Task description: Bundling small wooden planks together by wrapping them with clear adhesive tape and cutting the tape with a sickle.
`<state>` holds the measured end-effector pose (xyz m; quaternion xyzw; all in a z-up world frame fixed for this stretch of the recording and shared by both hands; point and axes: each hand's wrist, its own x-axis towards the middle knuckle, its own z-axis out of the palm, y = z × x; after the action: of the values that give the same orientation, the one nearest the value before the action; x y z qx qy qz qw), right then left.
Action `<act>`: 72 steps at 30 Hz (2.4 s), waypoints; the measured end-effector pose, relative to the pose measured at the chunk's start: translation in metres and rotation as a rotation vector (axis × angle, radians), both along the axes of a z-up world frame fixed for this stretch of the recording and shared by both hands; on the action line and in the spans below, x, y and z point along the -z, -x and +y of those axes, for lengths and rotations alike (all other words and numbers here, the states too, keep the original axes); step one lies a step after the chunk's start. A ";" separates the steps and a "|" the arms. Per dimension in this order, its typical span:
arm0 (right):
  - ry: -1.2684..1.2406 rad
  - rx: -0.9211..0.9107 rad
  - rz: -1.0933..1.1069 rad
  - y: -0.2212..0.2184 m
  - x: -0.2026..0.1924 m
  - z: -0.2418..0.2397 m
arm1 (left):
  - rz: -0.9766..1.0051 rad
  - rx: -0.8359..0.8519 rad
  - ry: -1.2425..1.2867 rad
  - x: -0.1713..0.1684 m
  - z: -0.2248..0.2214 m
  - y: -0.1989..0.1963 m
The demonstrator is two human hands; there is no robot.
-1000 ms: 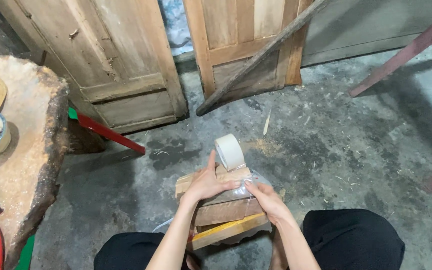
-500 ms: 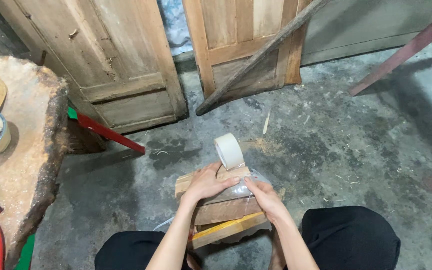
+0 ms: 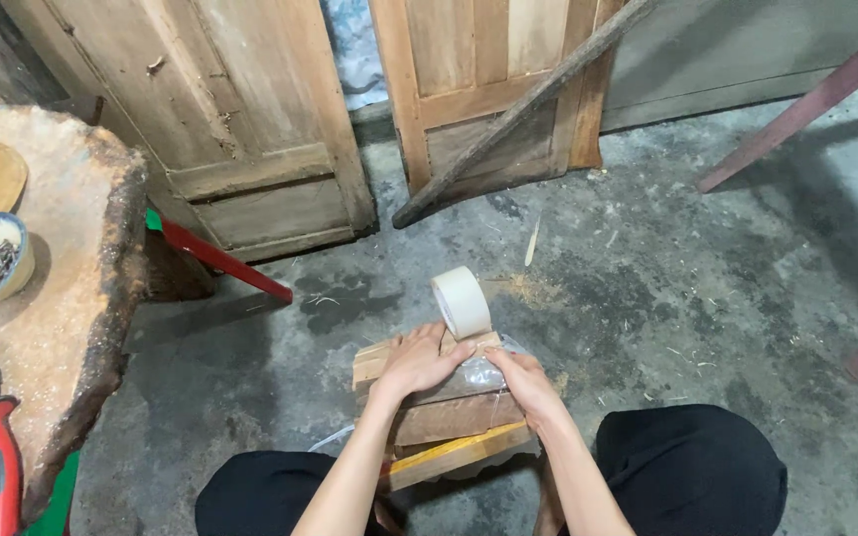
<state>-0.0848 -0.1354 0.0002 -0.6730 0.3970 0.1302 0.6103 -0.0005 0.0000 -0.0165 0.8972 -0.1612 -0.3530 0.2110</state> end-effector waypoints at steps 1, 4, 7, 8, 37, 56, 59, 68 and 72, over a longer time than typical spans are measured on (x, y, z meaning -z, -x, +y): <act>0.000 -0.001 0.000 0.001 -0.010 0.002 | 0.000 -0.001 0.000 0.000 0.000 0.000; -0.015 0.015 0.034 0.001 -0.013 0.002 | 0.009 -0.002 0.004 0.002 0.000 0.000; -0.003 0.044 0.007 -0.007 0.028 -0.009 | -0.002 0.009 -0.014 0.004 -0.001 0.000; -0.004 0.036 -0.015 -0.009 0.037 -0.013 | -0.004 0.015 -0.011 0.004 -0.002 0.001; 0.031 -0.051 -0.193 -0.004 0.070 -0.024 | -0.089 -0.267 0.479 0.004 0.030 -0.014; 0.023 -0.047 -0.193 0.020 0.066 -0.029 | -0.235 -0.543 0.640 0.103 -0.026 -0.065; -0.091 -0.086 -0.271 0.022 0.074 -0.042 | -0.391 -0.517 0.736 0.113 -0.025 -0.073; -0.288 -0.097 -0.352 0.025 0.110 -0.050 | -0.383 -0.436 0.663 0.087 -0.022 -0.078; -0.296 -0.072 -0.343 0.027 0.123 -0.050 | -0.429 -0.323 0.293 0.093 -0.019 -0.079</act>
<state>-0.1113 -0.1854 -0.1228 -0.6022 0.2398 0.0922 0.7559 0.0780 -0.0190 -0.1094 0.9253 -0.1063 -0.0901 0.3527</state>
